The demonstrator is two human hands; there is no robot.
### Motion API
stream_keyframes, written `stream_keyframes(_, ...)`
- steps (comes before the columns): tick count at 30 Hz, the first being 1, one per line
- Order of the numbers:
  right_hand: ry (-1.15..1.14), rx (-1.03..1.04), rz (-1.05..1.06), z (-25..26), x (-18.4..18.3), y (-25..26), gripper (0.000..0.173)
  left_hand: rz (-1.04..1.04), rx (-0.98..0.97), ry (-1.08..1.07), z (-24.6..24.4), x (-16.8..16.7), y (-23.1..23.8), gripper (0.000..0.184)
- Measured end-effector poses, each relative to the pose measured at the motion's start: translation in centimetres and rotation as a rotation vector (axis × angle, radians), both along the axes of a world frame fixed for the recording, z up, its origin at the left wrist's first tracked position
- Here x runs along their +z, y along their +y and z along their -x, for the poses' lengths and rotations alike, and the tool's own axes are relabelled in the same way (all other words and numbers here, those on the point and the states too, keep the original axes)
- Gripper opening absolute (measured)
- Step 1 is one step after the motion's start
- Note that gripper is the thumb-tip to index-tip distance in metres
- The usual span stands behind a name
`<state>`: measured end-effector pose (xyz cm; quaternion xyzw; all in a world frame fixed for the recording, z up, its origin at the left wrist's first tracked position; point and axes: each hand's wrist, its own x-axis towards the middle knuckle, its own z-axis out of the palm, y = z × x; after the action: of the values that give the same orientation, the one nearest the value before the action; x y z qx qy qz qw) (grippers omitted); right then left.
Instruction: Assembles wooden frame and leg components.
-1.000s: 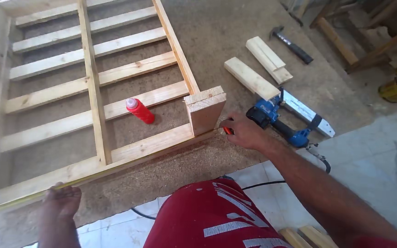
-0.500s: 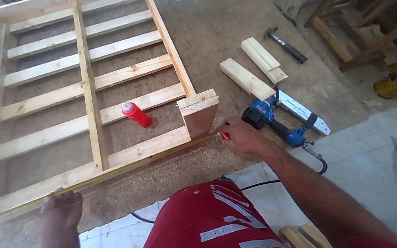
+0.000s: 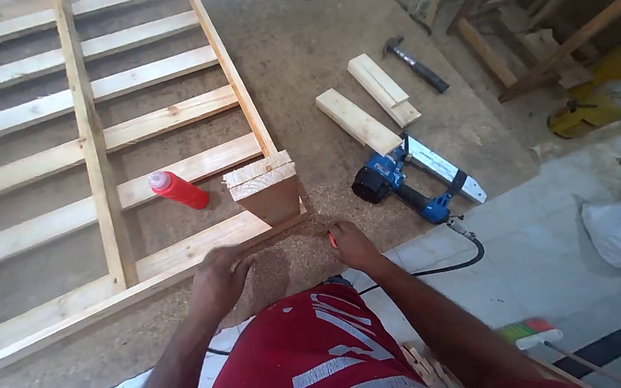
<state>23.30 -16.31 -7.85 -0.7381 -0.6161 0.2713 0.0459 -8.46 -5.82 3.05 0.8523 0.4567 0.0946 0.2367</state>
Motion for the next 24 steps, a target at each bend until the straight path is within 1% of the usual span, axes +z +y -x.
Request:
stream_keyframes(1,0.032,-0.027,-0.004,0.2,0.5,0.5,0.059,-0.019,-0.005,-0.023,-1.5,-0.3,1.4,0.042)
stream_keyframes(3,0.138,-0.111,-0.135,0.9,3.1,2.1,0.064,0.070,0.011,-0.016,-4.5,-1.2,3.6,0.060)
stream_keyframes(4,0.192,-0.139,-0.222,1.3,4.5,3.1,0.063,0.116,0.018,-0.001,-5.8,-1.8,4.3,0.060)
stream_keyframes(5,0.242,-0.139,-0.277,1.6,5.8,4.3,0.062,0.160,0.029,0.044,-6.7,-2.4,4.6,0.055)
stream_keyframes(7,0.302,-0.048,-0.299,1.7,7.1,6.5,0.062,0.187,0.063,0.163,-7.7,-3.5,5.0,0.046)
stream_keyframes(9,0.305,0.064,-0.221,1.7,7.5,8.4,0.057,0.152,0.084,0.223,-7.8,-4.2,5.0,0.040)
stream_keyframes(11,0.293,0.119,-0.185,1.6,7.2,9.6,0.043,0.112,0.065,0.260,-7.7,-4.5,5.1,0.040)
stream_keyframes(12,0.286,0.135,-0.177,1.5,7.0,9.9,0.036,0.096,0.049,0.259,-7.7,-4.6,5.0,0.039)
stream_keyframes(14,0.265,0.172,-0.150,1.3,7.0,10.5,0.029,0.075,0.033,0.228,-7.5,-4.8,5.0,0.038)
stream_keyframes(17,0.245,0.229,-0.122,1.0,7.3,11.1,0.025,0.024,-0.001,0.162,-7.3,-5.2,4.9,0.036)
stream_keyframes(24,0.267,0.318,-0.169,0.3,7.0,11.8,0.020,0.014,-0.015,0.143,-7.3,-5.2,5.0,0.033)
